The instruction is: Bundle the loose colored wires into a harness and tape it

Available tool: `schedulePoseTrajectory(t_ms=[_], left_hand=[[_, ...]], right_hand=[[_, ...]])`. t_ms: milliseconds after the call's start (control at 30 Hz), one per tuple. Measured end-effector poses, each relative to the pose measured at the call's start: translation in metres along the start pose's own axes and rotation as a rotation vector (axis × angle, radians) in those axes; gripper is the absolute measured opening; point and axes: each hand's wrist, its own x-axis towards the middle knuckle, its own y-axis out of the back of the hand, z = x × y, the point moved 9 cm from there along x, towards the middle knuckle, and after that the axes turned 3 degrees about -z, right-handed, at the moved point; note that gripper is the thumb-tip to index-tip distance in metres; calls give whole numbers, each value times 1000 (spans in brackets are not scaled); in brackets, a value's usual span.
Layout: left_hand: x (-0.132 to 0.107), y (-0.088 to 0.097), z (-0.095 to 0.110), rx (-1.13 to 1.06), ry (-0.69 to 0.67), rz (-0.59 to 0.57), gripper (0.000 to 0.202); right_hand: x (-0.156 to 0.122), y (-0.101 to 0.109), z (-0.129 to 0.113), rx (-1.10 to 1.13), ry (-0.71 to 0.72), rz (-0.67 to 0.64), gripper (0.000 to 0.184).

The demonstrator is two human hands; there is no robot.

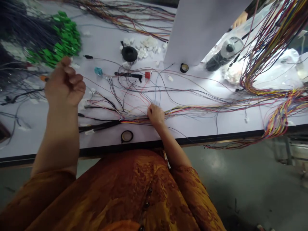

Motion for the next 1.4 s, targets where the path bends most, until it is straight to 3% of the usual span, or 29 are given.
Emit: schedulePoseTrajectory(t_ms=[67,133,200,267,367,433,500,567,633,700,767,833,933,1033,1100,1167,1267,1400], left_hand=[[-11,8,2,133,-17,31,13],[-26,10,5,258,-61,24,7],[-40,8,7,332,-102,-15,9],[-49,6,10,371,-130,-44,15],[-58,10,13,386,-163,-19,19],[-62,15,12,366,-163,4,22],[-66,21,10,331,-149,11,26],[-70,25,8,320,-120,1,30],[-75,27,8,340,-92,-19,33],[-82,25,9,376,-62,-55,35],[-89,24,10,409,-55,-72,34],[-97,28,13,436,-93,-35,27],[-107,41,17,427,-191,61,19],[-116,56,17,359,-239,120,22],[-121,64,20,296,-278,149,26],[-126,70,24,234,-312,165,30],[-133,74,22,186,-289,149,34],[-143,80,17,218,-267,137,31]], right_hand=[[5,5,1,96,47,-67,9],[24,30,9,205,86,-5,11],[53,74,29,202,83,247,16],[88,107,52,46,33,430,12],[140,121,88,-156,-158,413,13],[160,120,89,-220,-182,383,6],[162,116,65,-232,-106,413,7],[147,105,15,-193,51,413,6],[113,84,-68,-72,418,352,8],[70,50,-150,-2,684,178,6],[34,14,-217,7,822,9,6],[11,-15,-259,42,873,-99,8],[1,-42,-276,254,836,-195,12],[-1,-71,-269,488,749,-393,31],[-6,-87,-265,563,693,-502,28],[-9,-89,-262,584,640,-488,18],[-17,-81,-266,534,631,-415,20],[-28,-83,-275,486,649,-482,13]])
